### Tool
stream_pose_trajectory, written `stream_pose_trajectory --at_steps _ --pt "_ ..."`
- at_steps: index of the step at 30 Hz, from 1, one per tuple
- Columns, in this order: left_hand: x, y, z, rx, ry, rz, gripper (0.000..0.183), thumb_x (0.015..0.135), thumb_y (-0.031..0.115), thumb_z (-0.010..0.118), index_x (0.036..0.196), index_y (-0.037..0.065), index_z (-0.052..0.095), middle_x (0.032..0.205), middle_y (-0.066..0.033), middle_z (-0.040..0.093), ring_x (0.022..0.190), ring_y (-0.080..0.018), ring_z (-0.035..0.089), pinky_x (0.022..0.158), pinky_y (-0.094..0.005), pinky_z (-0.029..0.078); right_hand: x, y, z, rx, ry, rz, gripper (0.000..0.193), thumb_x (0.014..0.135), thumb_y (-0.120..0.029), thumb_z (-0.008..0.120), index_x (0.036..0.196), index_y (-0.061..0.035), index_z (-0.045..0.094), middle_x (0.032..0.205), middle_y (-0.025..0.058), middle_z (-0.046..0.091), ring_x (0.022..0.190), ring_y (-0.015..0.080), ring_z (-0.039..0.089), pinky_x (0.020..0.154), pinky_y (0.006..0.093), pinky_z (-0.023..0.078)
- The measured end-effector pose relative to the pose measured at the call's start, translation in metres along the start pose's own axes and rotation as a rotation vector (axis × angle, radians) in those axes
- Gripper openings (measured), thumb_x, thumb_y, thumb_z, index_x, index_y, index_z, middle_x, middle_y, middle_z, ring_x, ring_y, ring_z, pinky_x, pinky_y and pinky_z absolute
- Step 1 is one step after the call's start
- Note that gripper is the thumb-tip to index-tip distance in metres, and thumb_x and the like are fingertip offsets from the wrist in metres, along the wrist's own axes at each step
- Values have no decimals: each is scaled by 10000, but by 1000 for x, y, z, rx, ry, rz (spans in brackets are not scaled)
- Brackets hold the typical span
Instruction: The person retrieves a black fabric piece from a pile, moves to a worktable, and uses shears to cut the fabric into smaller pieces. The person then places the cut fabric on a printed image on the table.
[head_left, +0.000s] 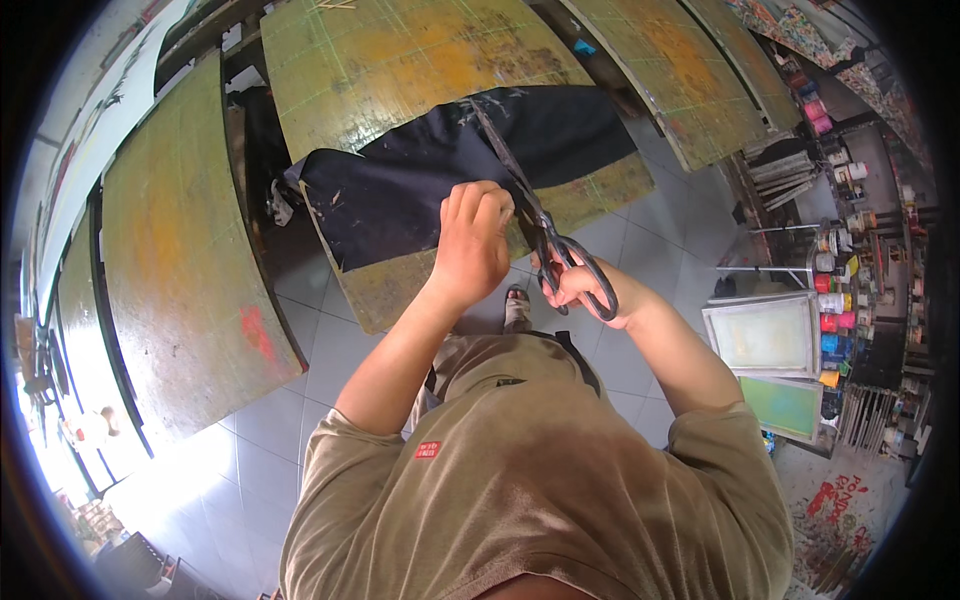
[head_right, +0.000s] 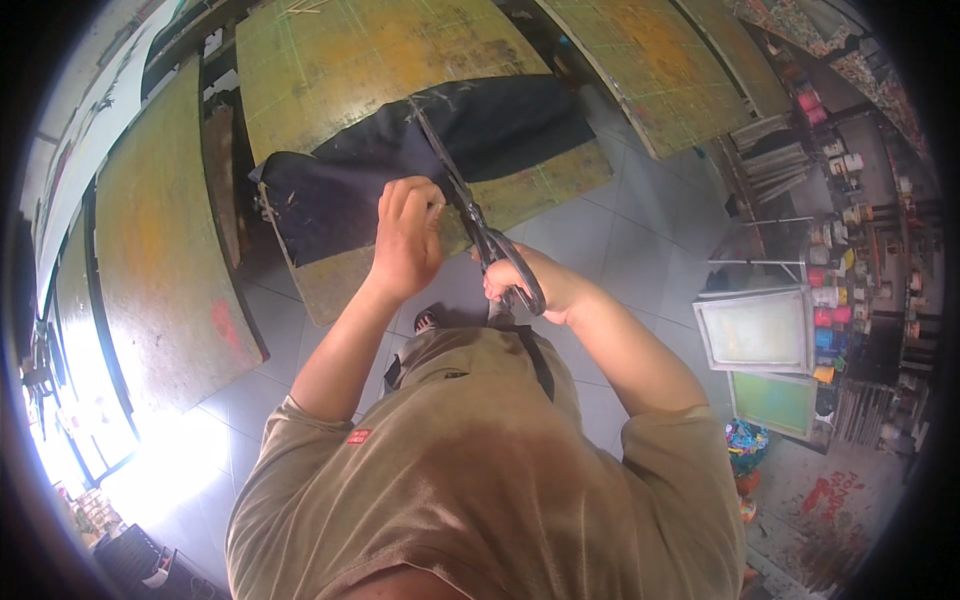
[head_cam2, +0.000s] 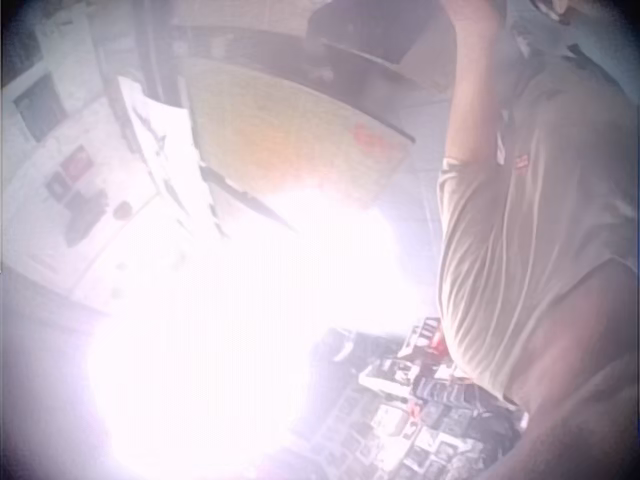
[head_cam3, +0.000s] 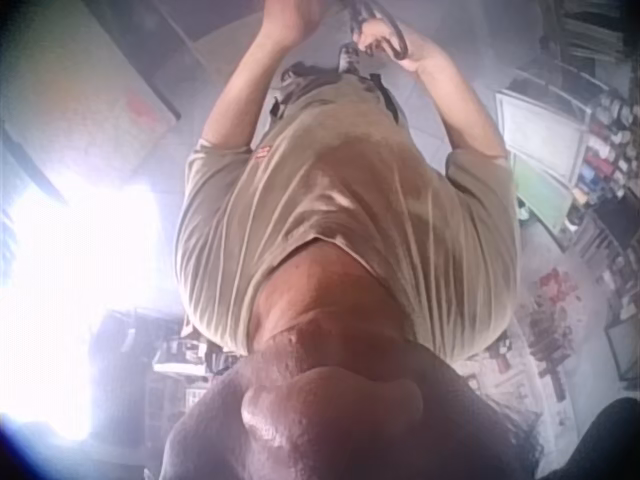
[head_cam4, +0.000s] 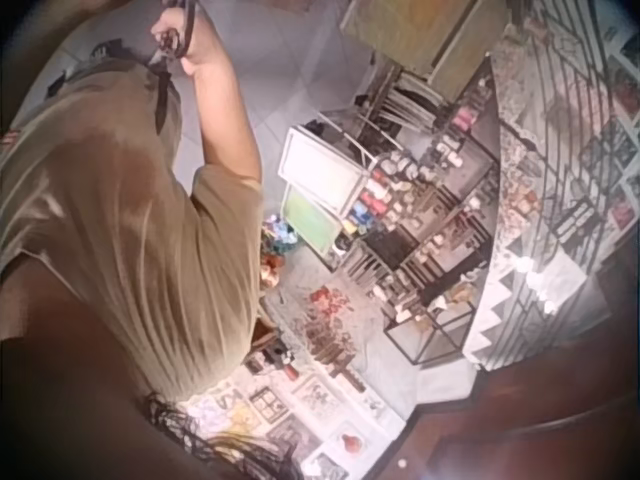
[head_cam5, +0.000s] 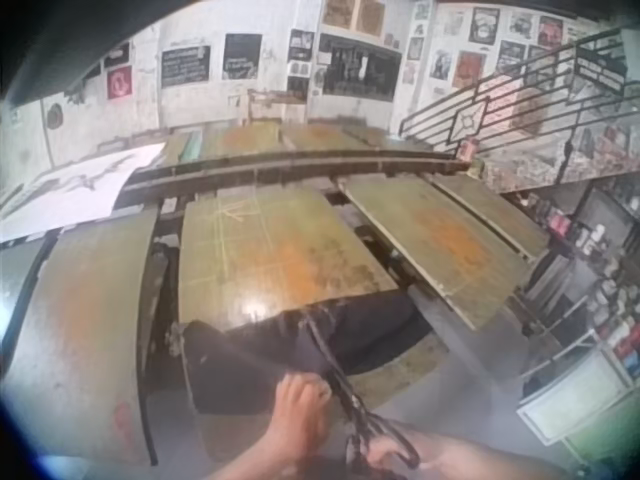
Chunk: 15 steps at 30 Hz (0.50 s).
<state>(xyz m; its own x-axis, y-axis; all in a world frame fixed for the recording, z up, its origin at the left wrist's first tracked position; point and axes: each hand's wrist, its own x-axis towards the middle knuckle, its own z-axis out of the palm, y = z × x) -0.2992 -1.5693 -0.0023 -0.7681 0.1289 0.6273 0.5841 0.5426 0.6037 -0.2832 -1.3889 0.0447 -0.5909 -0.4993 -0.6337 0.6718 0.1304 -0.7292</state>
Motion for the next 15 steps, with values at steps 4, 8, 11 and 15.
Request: stream_pose_trajectory --at_steps 4,8,11,15 --pt "0 0 0 -8 -4 -5 243 688 -42 500 923 20 492 953 -128 503 881 -304 466 763 -382 359 3 6 -1 2 1 -5 478 573 -105 543 1043 -67 469 774 23 508 683 96 474 550 197 330" --pt "0 0 0 -9 0 -2 247 682 -45 504 921 17 495 947 -128 505 879 -305 468 764 -383 358 2 3 -2 8 -2 8 476 574 -105 543 1044 -77 470 777 21 508 681 102 481 556 194 343" --pt "1 1 -1 1 -5 1 250 682 -44 507 924 16 496 944 -129 509 877 -306 471 762 -383 359 3 0 1 36 18 13 469 575 -107 540 1039 -85 474 772 18 511 677 107 488 549 194 344" --pt "1 0 1 0 12 -4 252 681 -42 508 926 15 497 946 -130 511 879 -307 473 758 -384 361 5 -5 0 38 0 25 463 573 -108 533 1032 -89 475 764 18 517 684 111 494 546 195 346"
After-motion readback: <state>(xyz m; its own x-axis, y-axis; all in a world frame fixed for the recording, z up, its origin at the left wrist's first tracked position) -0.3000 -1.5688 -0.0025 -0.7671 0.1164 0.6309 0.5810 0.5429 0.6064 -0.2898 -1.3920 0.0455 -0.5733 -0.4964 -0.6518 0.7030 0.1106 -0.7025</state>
